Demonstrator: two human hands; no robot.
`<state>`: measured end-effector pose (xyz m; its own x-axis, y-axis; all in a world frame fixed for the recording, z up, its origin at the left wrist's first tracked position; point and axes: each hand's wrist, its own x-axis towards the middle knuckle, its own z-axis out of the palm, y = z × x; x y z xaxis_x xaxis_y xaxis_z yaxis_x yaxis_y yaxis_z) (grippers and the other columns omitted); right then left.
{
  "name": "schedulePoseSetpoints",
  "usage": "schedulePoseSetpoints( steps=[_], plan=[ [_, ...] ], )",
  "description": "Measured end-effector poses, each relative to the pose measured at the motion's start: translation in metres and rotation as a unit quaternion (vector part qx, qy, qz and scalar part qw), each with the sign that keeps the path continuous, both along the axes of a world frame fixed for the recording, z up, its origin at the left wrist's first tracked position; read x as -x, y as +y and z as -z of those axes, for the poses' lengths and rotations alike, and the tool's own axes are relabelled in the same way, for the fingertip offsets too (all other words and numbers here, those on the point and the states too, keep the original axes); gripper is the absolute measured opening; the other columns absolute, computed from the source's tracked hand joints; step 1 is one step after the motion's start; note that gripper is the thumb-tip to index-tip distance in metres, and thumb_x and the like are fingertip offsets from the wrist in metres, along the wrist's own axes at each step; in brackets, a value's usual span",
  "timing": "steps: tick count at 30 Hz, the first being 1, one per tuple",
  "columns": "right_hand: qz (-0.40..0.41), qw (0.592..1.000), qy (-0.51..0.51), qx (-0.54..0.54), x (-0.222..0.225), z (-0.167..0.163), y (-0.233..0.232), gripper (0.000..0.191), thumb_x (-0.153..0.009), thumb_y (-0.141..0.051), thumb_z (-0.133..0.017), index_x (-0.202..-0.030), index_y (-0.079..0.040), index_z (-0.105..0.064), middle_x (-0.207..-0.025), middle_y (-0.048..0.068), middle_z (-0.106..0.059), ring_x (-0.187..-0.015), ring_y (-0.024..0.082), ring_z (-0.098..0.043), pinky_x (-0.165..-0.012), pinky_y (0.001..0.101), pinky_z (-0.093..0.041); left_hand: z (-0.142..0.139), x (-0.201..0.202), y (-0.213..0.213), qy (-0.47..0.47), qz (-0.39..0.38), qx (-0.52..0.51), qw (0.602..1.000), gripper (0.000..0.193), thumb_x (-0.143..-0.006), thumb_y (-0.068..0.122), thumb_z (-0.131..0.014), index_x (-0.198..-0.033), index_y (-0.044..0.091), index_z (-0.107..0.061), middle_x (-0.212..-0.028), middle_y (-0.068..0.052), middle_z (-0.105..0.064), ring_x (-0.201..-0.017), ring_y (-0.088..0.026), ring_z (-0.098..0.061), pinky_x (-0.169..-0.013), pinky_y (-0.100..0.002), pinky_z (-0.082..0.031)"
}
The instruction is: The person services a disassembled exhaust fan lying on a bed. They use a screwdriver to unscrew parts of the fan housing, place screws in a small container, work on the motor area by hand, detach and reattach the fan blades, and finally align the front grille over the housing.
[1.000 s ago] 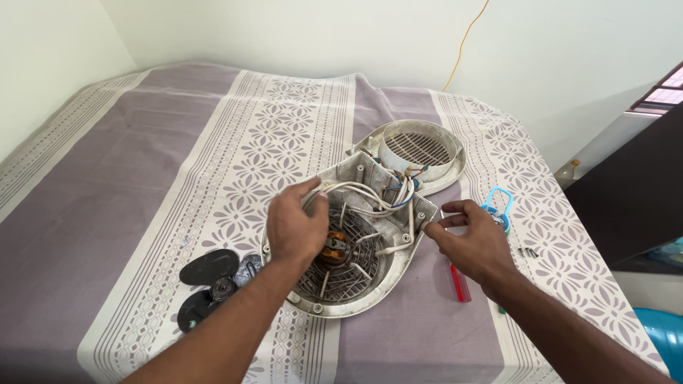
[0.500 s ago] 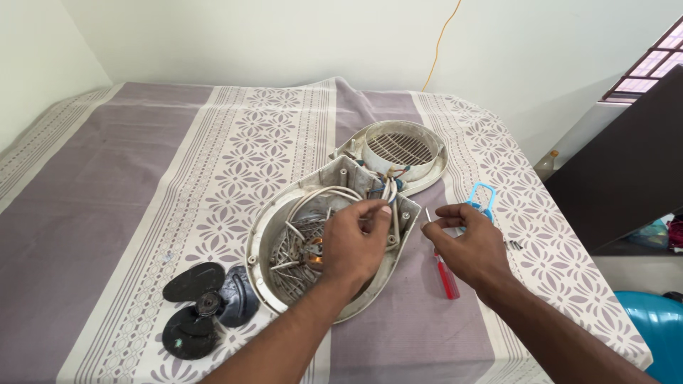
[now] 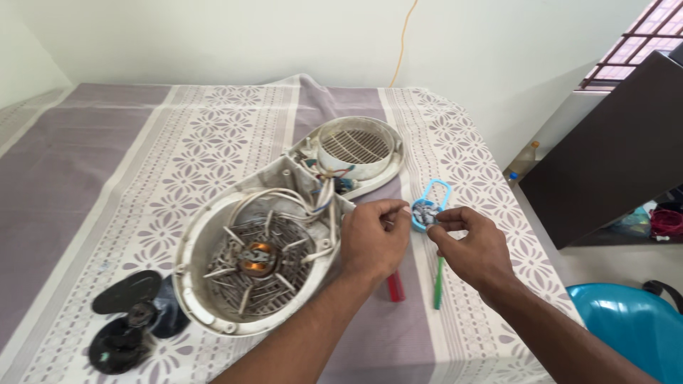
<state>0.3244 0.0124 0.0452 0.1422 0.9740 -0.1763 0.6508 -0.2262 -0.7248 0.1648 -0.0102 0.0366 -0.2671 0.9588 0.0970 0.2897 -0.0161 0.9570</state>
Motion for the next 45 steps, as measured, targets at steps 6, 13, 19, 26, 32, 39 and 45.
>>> schedulePoseSetpoints(
  steps=[6,13,19,26,32,39,45],
  plan=[
    [-0.011,0.999,-0.037,-0.007,-0.044,0.012,0.012,0.036,-0.084,-0.024,-0.075,-0.116,-0.008,-0.075,-0.105,0.004,-0.080,-0.077,0.016,-0.079,-0.074,0.0308,-0.059,0.004,-0.040,0.007,0.014,0.034,0.061,0.997,0.026,-0.087,0.025,-0.068,-0.104,0.009,-0.080,-0.084,-0.011,-0.080,-0.078,-0.020,-0.079,-0.080,-0.033,-0.060],
    [-0.004,0.999,-0.046,0.016,-0.090,0.023,0.021,0.035,-0.083,-0.022,-0.074,-0.115,-0.007,-0.075,-0.105,0.005,-0.080,-0.080,0.018,-0.079,-0.074,0.0344,-0.061,0.020,-0.080,0.018,0.050,0.080,0.122,0.988,0.025,-0.086,0.024,-0.071,-0.107,0.012,-0.079,-0.102,-0.007,-0.080,-0.095,-0.021,-0.077,-0.089,-0.035,-0.059],
    [-0.019,0.996,-0.078,0.035,-0.112,0.038,0.033,0.034,-0.083,-0.024,-0.074,-0.112,-0.008,-0.076,-0.101,0.005,-0.081,-0.078,0.017,-0.080,-0.076,0.0330,-0.061,0.034,-0.102,0.029,0.066,0.092,0.185,0.976,0.026,-0.086,0.024,-0.071,-0.108,0.014,-0.079,-0.102,-0.006,-0.080,-0.096,-0.021,-0.078,-0.089,-0.035,-0.060],
    [-0.088,0.990,-0.111,0.023,-0.120,0.062,0.043,0.028,-0.080,-0.024,-0.075,-0.106,-0.015,-0.080,-0.099,0.002,-0.082,-0.079,0.018,-0.080,-0.079,0.0347,-0.060,0.044,-0.111,0.037,0.146,0.123,0.236,0.953,0.034,-0.085,0.025,-0.073,-0.119,0.019,-0.075,-0.104,-0.005,-0.079,-0.102,-0.023,-0.074,-0.092,-0.037,-0.058],
    [-0.128,0.982,-0.134,0.028,-0.118,0.078,0.054,0.029,-0.078,-0.025,-0.078,-0.106,-0.018,-0.081,-0.101,0.000,-0.082,-0.083,0.018,-0.079,-0.083,0.0350,-0.059,0.050,-0.117,0.044,0.194,0.158,0.273,0.929,0.051,-0.087,0.029,-0.073,-0.136,0.022,-0.063,-0.112,-0.002,-0.077,-0.119,-0.022,-0.065,-0.101,-0.039,-0.053],
    [-0.146,0.977,-0.148,0.055,-0.115,0.088,0.063,0.026,-0.080,-0.020,-0.078,-0.107,-0.019,-0.081,-0.100,-0.001,-0.083,-0.091,0.015,-0.080,-0.087,0.0342,-0.060,0.051,-0.120,0.048,0.224,0.176,0.301,0.910,0.056,-0.089,0.033,-0.070,-0.143,0.023,-0.057,-0.132,-0.011,-0.066,-0.124,-0.027,-0.063,-0.103,-0.041,-0.052],
    [-0.150,0.974,-0.161,0.044,-0.112,0.089,0.063,0.023,-0.081,-0.021,-0.078,-0.104,-0.019,-0.082,-0.097,0.000,-0.082,-0.092,0.016,-0.079,-0.087,0.0355,-0.060,0.052,-0.121,0.048,0.234,0.172,0.300,0.909,0.054,-0.090,0.033,-0.069,-0.142,0.026,-0.058,-0.134,-0.011,-0.063,-0.126,-0.028,-0.061,-0.105,-0.041,-0.051]
  ],
)
